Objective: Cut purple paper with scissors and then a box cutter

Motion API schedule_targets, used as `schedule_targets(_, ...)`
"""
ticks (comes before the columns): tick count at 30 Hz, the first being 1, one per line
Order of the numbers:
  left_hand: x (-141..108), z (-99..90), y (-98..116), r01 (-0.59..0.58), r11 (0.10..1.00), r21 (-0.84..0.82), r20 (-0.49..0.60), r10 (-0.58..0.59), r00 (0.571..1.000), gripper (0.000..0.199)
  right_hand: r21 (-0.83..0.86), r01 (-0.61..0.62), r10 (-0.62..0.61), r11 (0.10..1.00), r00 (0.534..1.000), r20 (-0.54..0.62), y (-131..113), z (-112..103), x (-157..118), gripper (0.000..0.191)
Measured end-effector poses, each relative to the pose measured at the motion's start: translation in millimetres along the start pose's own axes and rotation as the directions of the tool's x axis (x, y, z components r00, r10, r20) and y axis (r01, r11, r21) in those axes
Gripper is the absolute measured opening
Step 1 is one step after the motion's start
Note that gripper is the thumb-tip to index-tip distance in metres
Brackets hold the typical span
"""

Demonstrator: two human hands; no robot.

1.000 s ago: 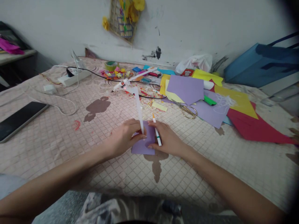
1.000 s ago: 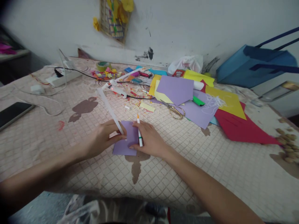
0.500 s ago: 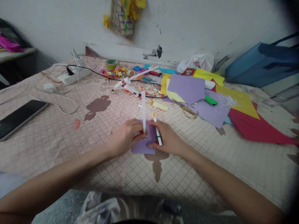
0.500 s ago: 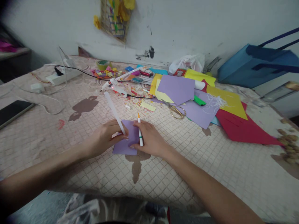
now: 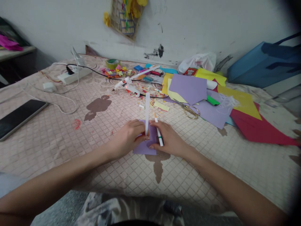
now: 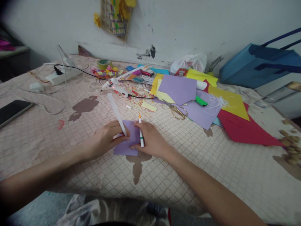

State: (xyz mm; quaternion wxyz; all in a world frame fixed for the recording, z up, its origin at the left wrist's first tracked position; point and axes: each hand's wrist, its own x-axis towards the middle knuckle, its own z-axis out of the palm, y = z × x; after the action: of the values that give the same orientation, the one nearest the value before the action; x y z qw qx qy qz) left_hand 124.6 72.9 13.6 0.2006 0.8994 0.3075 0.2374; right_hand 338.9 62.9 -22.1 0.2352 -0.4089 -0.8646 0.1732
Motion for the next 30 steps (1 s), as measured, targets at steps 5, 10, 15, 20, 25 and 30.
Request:
schedule_targets(5,-0.1,0.4,-0.5,0.004,1.000,0.020,0.017,-0.005,1.000,0.011,0.070,-0.029,0.030,0.997,1.000,-0.009,-1.1,-2.1,0.5,0.078)
schedule_targets(10,-0.6,-1.0,-2.3,-0.021,0.999,0.025,-0.039,0.022,0.999,0.009,0.371,-0.082,0.117,0.925,0.990,-0.074,-0.9,-8.6,-1.0,0.053)
schedule_targets(15,-1.3,-0.6,-4.0,-0.039,0.999,0.001,-0.065,0.039,0.997,0.006,0.305,-0.058,0.070,0.951,0.997,-0.028,-3.5,-9.7,-2.1,0.056)
schedule_targets(20,-2.4,1.0,-5.0,-0.018,1.000,-0.008,-0.058,0.017,0.998,0.005,0.094,0.010,-0.010,0.995,1.000,0.001,-5.8,-6.3,-1.2,0.070)
schedule_targets(25,-2.6,0.6,-3.6,-0.018,1.000,-0.009,-0.063,0.017,0.998,0.007,0.058,0.018,-0.019,0.998,1.000,0.003,-5.0,-4.9,-0.8,0.070)
schedule_targets(30,-1.8,1.1,-2.9,-0.031,0.999,-0.012,-0.079,0.030,0.996,0.008,0.054,0.034,-0.034,0.998,0.999,-0.009,-3.6,-4.0,-0.6,0.071)
